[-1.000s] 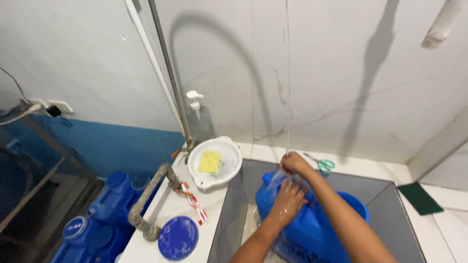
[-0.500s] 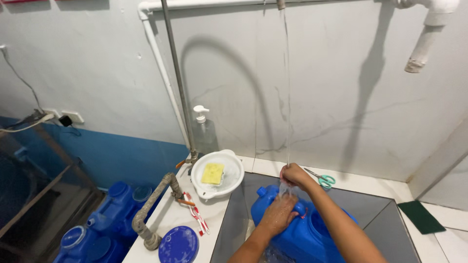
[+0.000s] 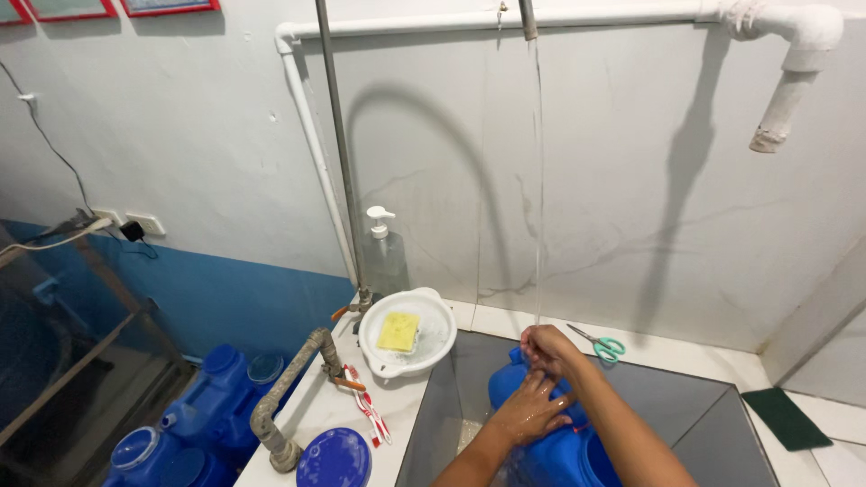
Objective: The person cleans a large blue plastic container and its lid in a sink. They use scissors to cut a plastic ring, then scrub the container with a sponge and a toothbrush, rinse it under running water, and finally wash the lid.
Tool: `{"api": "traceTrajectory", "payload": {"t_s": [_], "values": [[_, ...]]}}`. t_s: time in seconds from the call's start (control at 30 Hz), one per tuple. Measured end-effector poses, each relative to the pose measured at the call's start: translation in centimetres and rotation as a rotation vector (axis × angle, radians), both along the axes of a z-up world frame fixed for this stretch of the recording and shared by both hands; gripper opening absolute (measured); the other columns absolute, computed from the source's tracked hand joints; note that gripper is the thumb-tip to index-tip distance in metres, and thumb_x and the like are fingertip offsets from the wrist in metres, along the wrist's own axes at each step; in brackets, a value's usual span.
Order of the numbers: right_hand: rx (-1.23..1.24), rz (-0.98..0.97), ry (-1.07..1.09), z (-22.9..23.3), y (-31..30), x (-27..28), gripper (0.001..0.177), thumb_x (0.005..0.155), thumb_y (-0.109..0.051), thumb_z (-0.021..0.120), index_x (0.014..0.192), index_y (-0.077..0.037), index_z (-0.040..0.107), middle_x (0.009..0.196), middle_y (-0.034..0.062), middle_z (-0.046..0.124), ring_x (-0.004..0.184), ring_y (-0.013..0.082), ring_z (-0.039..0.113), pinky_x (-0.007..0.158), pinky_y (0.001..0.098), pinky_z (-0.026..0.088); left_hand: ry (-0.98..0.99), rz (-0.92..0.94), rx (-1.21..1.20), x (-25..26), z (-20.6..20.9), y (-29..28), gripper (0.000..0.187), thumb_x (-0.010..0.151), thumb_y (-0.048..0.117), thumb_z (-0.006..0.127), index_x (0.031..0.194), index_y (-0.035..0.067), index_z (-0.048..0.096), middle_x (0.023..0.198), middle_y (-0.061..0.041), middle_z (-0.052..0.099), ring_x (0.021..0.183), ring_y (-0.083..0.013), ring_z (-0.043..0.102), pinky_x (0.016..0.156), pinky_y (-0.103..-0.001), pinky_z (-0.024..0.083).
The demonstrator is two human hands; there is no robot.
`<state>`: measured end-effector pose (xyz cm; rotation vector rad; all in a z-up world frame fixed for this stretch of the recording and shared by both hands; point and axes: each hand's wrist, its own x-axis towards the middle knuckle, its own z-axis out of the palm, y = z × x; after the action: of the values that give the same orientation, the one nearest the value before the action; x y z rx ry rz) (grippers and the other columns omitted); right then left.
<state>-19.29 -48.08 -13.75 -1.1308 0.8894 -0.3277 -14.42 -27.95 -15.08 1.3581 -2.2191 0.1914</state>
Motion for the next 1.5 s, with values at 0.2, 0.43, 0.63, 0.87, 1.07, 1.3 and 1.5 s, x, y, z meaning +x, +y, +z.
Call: {"api": "traceTrajectory", "payload": {"t_s": [0.2,0.43,0.63,0.87,1.07,1.3,1.5], "values": [[-0.455,0.147,0.301,2.2,1.8,0.0,0.027,0.091,-0.003,0.044,0.079,0.002,0.068,0.063,0.0103,0.063,0.049,0.0161,0.056,0.044,0.0304,0.046,0.16,0.014,0.095,1.3,0.4,-0.2,0.073,0.093,0.05,0.067,0.151,0.009,0.051,0.155,-0.023,0.045,0.147,-0.045,0.036,0.119,-0.052,0.029],[-0.462,0.073,0.213,2.5,0.8,0.0,0.024,0.091,-0.007,0.05,0.074,-0.003,0.067,0.059,0.0085,0.06,0.046,0.0164,0.051,0.041,0.0315,0.036,0.083,0.306,0.38,2.8,3.8,2.1,0.062,0.086,0.062,0.067,0.115,0.008,0.069,0.116,-0.016,0.072,0.116,-0.0351,0.065,0.096,-0.052,0.048],[-0.667,0.108,0.335,0.0,-1.7,0.3,0.02,0.083,-0.005,0.056,0.075,-0.001,0.074,0.061,0.0127,0.066,0.047,0.0202,0.059,0.044,0.0338,0.047,0.529,0.619,0.517,4.5,0.2,6.5,0.056,0.087,0.062,0.065,0.11,0.011,0.073,0.094,-0.025,0.072,0.092,-0.0447,0.07,0.082,-0.054,0.055],[-0.644,0.179,0.611,2.6,-1.6,0.1,0.017,0.084,-0.007,0.07,0.081,0.009,0.074,0.069,0.0206,0.073,0.057,0.0269,0.074,0.058,0.0399,0.064,0.672,0.931,0.54,4.4,-3.0,8.4,0.06,0.089,0.062,0.062,0.117,0.009,0.067,0.098,-0.026,0.072,0.097,-0.047,0.069,0.085,-0.056,0.054],[-0.355,0.178,0.287,4.2,0.5,-0.2,0.024,0.092,-0.004,0.052,0.079,0.003,0.07,0.067,0.0152,0.07,0.054,0.0216,0.066,0.052,0.0339,0.057,0.396,0.486,0.404,5.8,-1.4,6.5,0.063,0.091,0.064,0.063,0.121,0.008,0.065,0.1,-0.026,0.071,0.096,-0.0466,0.068,0.085,-0.056,0.053],[-0.446,0.029,0.342,1.4,-0.9,0.1,0.019,0.094,-0.005,0.053,0.082,-0.001,0.067,0.066,0.0103,0.064,0.05,0.0173,0.053,0.045,0.0331,0.043,0.171,0.197,-0.057,5.4,-2.4,-1.3,0.053,0.083,0.054,0.07,0.103,0.004,0.068,0.099,-0.018,0.071,0.096,-0.0401,0.069,0.086,-0.05,0.054],[-0.38,0.093,0.297,-0.7,1.4,0.6,0.018,0.089,-0.003,0.06,0.084,0.005,0.075,0.07,0.0124,0.072,0.059,0.0185,0.067,0.054,0.0317,0.053,0.265,0.343,0.447,5.5,-1.1,6.5,0.063,0.088,0.066,0.064,0.098,0.004,0.072,0.088,-0.024,0.072,0.085,-0.0439,0.07,0.077,-0.054,0.055]]}}
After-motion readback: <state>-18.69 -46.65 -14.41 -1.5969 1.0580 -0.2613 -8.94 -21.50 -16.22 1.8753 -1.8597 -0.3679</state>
